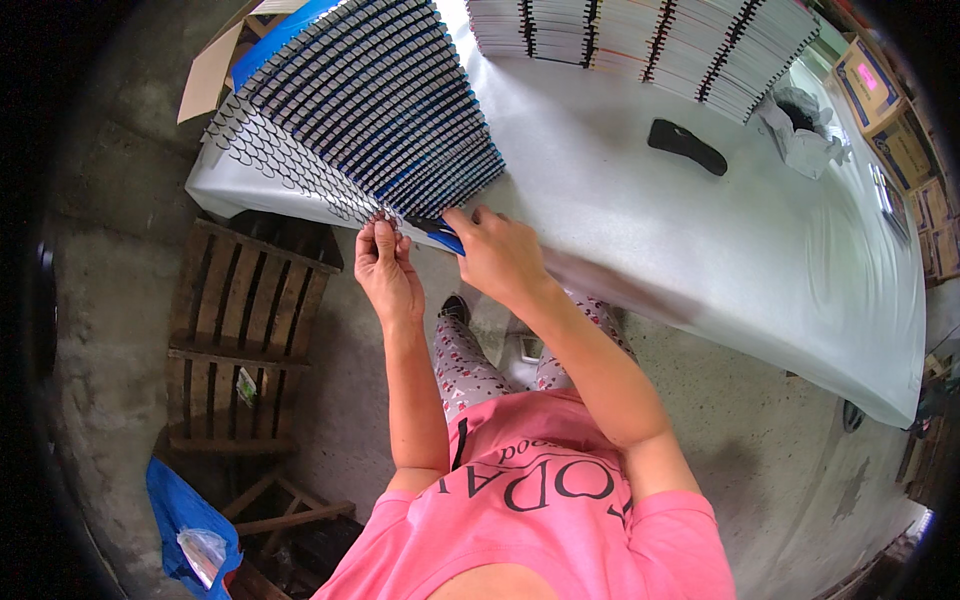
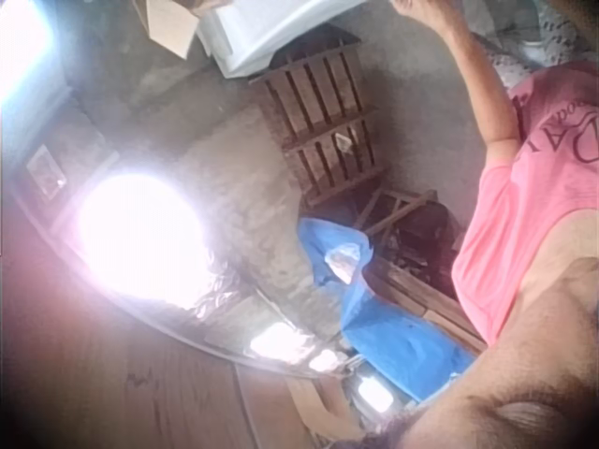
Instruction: The person uses a pair of shears to clip the excess metal wire from the spiral binding of a stack of notebooks on a table.
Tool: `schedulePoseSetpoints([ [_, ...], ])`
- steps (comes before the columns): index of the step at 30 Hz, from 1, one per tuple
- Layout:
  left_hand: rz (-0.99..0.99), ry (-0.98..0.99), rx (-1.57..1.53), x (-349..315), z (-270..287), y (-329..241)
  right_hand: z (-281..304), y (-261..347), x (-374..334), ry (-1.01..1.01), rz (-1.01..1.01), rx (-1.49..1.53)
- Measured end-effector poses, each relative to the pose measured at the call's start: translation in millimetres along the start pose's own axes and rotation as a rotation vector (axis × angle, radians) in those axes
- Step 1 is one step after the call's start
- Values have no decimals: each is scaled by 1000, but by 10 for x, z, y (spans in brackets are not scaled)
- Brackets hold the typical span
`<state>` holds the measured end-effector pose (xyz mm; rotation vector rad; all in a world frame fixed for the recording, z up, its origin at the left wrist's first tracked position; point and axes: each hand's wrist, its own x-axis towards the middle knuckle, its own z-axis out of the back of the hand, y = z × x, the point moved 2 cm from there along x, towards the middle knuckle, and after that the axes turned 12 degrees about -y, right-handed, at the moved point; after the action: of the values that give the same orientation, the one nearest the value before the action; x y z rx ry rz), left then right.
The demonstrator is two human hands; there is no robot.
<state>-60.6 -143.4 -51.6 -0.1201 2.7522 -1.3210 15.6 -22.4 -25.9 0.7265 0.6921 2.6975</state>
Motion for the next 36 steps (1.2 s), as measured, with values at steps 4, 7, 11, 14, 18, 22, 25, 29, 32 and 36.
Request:
schedulePoseSetpoints([
  [4,-21,6,34,-8,29,-6,203,9,1,-178,102,-34],
  [7,-18,4,30,-30,10,-25,217,42,48,-321,192,-60],
  [11,-23,20,24,-31,20,-28,116,54,83,-293,192,-72],
  [14,-22,14,28,-36,12,-39,135,101,104,-240,168,-58],
  [18,-26,16,23,-37,23,-12,93,64,107,-194,190,-55],
  [22,-92,-8,24,-54,36,21,55,40,94,-115,104,-3],
  [25,-112,-49,26,-109,35,41,105,66,109,-115,86,-25],
  [29,-17,-80,-104,-145,95,13,184,42,75,-266,189,-71],
  [32,212,-100,-231,-153,43,-91,225,66,86,-326,213,-58],
  [36,288,-26,-332,-101,-45,-201,207,93,105,-323,188,-59],
])
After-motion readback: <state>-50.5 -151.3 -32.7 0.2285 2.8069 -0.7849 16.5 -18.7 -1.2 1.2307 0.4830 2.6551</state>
